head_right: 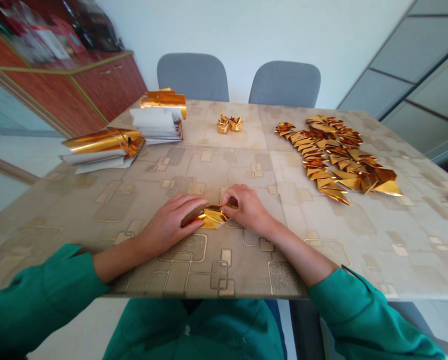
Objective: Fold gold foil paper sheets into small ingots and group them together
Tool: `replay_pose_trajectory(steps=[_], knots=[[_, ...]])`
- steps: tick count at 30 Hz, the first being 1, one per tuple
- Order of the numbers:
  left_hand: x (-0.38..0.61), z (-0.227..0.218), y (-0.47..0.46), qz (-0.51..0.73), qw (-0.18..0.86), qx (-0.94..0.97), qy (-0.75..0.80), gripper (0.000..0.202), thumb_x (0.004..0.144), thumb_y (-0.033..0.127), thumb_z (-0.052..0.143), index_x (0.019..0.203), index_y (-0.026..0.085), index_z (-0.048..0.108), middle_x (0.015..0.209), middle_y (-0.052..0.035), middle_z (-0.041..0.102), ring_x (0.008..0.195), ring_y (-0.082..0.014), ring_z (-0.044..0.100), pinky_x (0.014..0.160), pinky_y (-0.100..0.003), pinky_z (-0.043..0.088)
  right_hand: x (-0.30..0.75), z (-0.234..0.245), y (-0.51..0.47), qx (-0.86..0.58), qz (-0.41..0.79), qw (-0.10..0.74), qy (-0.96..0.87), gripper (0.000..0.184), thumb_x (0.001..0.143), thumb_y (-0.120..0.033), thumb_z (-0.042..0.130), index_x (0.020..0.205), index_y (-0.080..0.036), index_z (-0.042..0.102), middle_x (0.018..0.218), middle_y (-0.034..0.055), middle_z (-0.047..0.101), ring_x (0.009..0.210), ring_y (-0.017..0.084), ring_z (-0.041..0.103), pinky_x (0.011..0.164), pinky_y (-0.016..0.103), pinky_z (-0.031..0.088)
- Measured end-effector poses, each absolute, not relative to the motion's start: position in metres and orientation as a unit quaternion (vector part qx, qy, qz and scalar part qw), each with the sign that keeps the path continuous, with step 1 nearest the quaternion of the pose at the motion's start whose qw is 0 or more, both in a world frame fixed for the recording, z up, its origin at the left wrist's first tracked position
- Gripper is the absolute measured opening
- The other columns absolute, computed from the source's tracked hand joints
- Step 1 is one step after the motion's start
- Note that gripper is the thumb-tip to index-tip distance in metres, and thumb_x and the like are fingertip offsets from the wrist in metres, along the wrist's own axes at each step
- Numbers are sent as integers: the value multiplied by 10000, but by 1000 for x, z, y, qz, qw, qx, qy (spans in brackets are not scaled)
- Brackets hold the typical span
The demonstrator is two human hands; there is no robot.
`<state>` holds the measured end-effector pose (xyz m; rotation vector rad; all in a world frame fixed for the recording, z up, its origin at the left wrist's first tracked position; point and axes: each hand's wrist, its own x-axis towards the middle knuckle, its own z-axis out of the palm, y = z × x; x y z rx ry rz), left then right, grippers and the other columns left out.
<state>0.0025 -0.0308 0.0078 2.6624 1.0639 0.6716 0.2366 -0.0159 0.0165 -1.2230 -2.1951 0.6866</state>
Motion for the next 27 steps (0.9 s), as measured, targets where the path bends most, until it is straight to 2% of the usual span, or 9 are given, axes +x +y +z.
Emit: replay_pose_trajectory(steps=[2, 5, 8, 10, 13, 16, 19, 23, 27], knots=[[2, 7, -31, 239, 107, 895, 361, 341, 902, 235, 617, 1225, 138, 565, 1124, -95, 667, 1034, -224, 584, 909, -392, 490, 237, 19, -18, -421, 288, 289, -810, 105, 807, -95, 616, 758, -183, 584, 735, -11, 611, 717, 135, 544, 686, 264, 413], [2, 5, -30, 271, 122, 884, 360, 237, 898, 180, 612, 1132, 141, 616, 967, -65, 690, 905, -193, 610, 801, -340, 512, 238, 24, -20, -393, 282, 313, -818, 61, 851, -156, 610, 805, -189, 586, 750, -10, 615, 713, 131, 550, 687, 267, 421], [2, 7, -29, 313, 113, 876, 350, 116, 899, 171, 609, 1003, 140, 650, 855, -43, 677, 808, -166, 606, 719, -293, 499, 240, 32, -21, -358, 222, 322, -848, 25, 880, -190, 622, 899, -204, 631, 786, 0, 660, 757, 146, 571, 750, 307, 409], [3, 11, -28, 332, 87, 879, 331, 66, 911, 172, 595, 921, 144, 654, 825, -38, 671, 785, -156, 596, 713, -281, 484, 242, 38, -23, -327, 172, 317, -873, 48, 908, -202, 606, 888, -222, 645, 791, -2, 680, 786, 156, 576, 791, 337, 384], [3, 18, -27, 328, 12, 897, 298, 152, 945, 168, 541, 851, 162, 660, 805, -32, 669, 759, -149, 567, 700, -280, 455, 246, 43, -25, -298, 103, 286, -905, 139, 932, -194, 564, 813, -228, 627, 785, -4, 671, 805, 163, 559, 795, 346, 350], [4, 18, -28, 282, -64, 920, 266, 236, 974, 167, 481, 830, 173, 667, 804, -31, 662, 738, -152, 536, 662, -284, 426, 249, 40, -27, -278, 72, 241, -927, 167, 941, -186, 529, 801, -224, 613, 796, 5, 649, 816, 165, 537, 779, 331, 344], [5, 14, -29, 233, -95, 937, 244, 253, 985, 179, 461, 833, 166, 663, 790, -35, 635, 736, -160, 521, 645, -286, 419, 249, 31, -27, -271, 73, 206, -938, 169, 937, -166, 503, 809, -213, 603, 799, 20, 628, 804, 170, 516, 750, 317, 348], [4, 11, -32, 188, -73, 953, 226, 222, 975, 169, 465, 868, 153, 659, 825, -54, 634, 764, -171, 536, 674, -293, 444, 249, 23, -27, -271, 117, 164, -941, 107, 891, -114, 512, 864, -191, 582, 855, 40, 617, 823, 176, 515, 741, 303, 379], [-2, 11, -38, 178, -18, 960, 216, 201, 972, 263, 485, 975, 156, 655, 912, -79, 653, 845, -187, 576, 761, -320, 484, 252, 26, -27, -267, 141, 138, -943, 100, 917, -147, 514, 951, -189, 598, 938, 57, 629, 894, 183, 548, 805, 323, 406]])
